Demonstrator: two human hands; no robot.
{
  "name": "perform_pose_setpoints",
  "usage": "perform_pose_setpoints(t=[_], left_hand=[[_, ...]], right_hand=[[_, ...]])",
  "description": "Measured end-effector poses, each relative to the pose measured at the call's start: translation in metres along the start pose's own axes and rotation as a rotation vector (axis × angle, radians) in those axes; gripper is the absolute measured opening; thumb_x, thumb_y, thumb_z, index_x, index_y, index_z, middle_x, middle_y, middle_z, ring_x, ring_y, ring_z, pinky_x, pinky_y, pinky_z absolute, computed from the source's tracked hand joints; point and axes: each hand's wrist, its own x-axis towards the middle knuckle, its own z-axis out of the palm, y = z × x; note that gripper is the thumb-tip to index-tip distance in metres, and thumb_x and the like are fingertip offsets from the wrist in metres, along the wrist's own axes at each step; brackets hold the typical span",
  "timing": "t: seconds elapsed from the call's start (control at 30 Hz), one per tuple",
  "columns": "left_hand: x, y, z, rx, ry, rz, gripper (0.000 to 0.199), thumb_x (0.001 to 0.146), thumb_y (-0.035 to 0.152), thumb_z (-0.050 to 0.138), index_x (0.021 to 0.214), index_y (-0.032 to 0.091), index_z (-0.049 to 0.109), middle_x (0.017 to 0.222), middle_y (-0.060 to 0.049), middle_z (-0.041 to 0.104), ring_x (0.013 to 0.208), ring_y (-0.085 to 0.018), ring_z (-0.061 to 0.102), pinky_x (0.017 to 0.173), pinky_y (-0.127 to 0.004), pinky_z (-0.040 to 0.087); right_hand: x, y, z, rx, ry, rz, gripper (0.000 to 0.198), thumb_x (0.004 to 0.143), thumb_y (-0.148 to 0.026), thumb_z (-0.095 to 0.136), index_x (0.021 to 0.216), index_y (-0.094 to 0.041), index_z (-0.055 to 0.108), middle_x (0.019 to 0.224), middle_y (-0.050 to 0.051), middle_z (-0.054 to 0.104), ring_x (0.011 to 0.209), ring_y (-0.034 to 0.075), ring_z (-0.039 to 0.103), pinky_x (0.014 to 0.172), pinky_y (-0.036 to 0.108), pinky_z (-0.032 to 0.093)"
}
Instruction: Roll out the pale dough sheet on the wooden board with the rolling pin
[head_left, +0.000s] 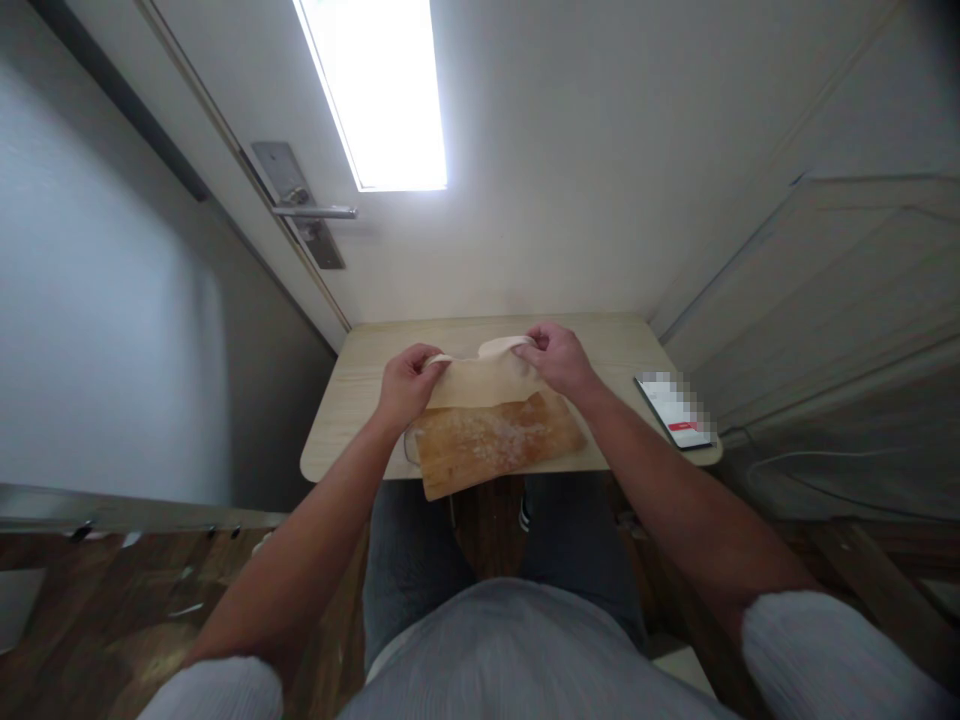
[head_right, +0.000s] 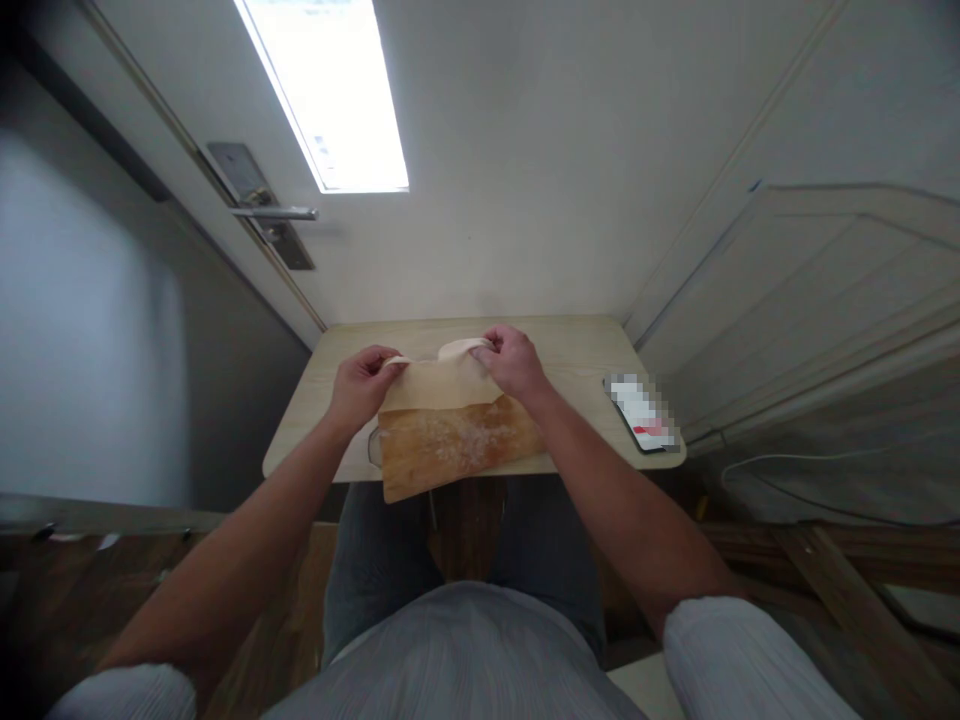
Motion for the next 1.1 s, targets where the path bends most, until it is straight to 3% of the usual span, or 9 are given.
perform_pose_setpoints(t=[0.2,0.37,0.7,0.9,1.1], left_hand=[[0.008,0.01,-0.008,-0.016,0.057,0.029,0.017,0.082,0.035,0.066,0.08,0.019,0.071,0.075,0.0,0.067,0.068,-0.014,0.057,0.061,-0.024,0.044],[0.02,0.017,-0.015,-0.035,0.146,0.021,0.016,0.079,0.035,0.069,0.08,0.018,0.071,0.069,0.002,0.064,0.061,-0.011,0.053,0.056,-0.022,0.041],[0.071,0.029,-0.031,-0.165,0.201,0.034,0.019,0.073,0.035,0.073,0.078,0.017,0.068,0.068,0.001,0.065,0.057,-0.01,0.052,0.049,-0.019,0.041],[0.061,0.044,-0.034,-0.115,0.189,0.077,0.017,0.077,0.033,0.072,0.081,0.017,0.067,0.069,0.002,0.065,0.059,-0.009,0.054,0.05,-0.018,0.041],[0.055,0.046,-0.031,-0.064,0.188,0.086,0.015,0.077,0.031,0.071,0.08,0.016,0.069,0.067,0.002,0.064,0.058,-0.009,0.052,0.05,-0.018,0.038]], right_hand=[[0.009,-0.019,-0.001,0.011,0.01,-0.043,0.018,0.074,-0.035,0.068,0.081,-0.019,0.061,0.069,-0.002,0.062,0.06,0.012,0.053,0.054,0.023,0.038],[0.037,-0.037,-0.001,-0.046,0.042,-0.112,0.019,0.074,-0.033,0.07,0.082,-0.018,0.063,0.071,-0.001,0.064,0.062,0.013,0.054,0.056,0.024,0.039],[0.099,-0.082,-0.009,0.034,-0.089,-0.118,0.015,0.074,-0.02,0.075,0.078,-0.016,0.061,0.067,-0.002,0.059,0.057,0.01,0.052,0.056,0.024,0.043],[0.1,-0.094,-0.027,0.076,-0.141,-0.177,0.021,0.072,-0.02,0.082,0.079,-0.015,0.063,0.064,-0.002,0.06,0.056,0.009,0.052,0.055,0.023,0.046],[0.093,-0.086,-0.035,0.058,-0.182,-0.137,0.022,0.069,-0.021,0.083,0.077,-0.015,0.064,0.064,-0.001,0.061,0.055,0.01,0.052,0.052,0.024,0.044]])
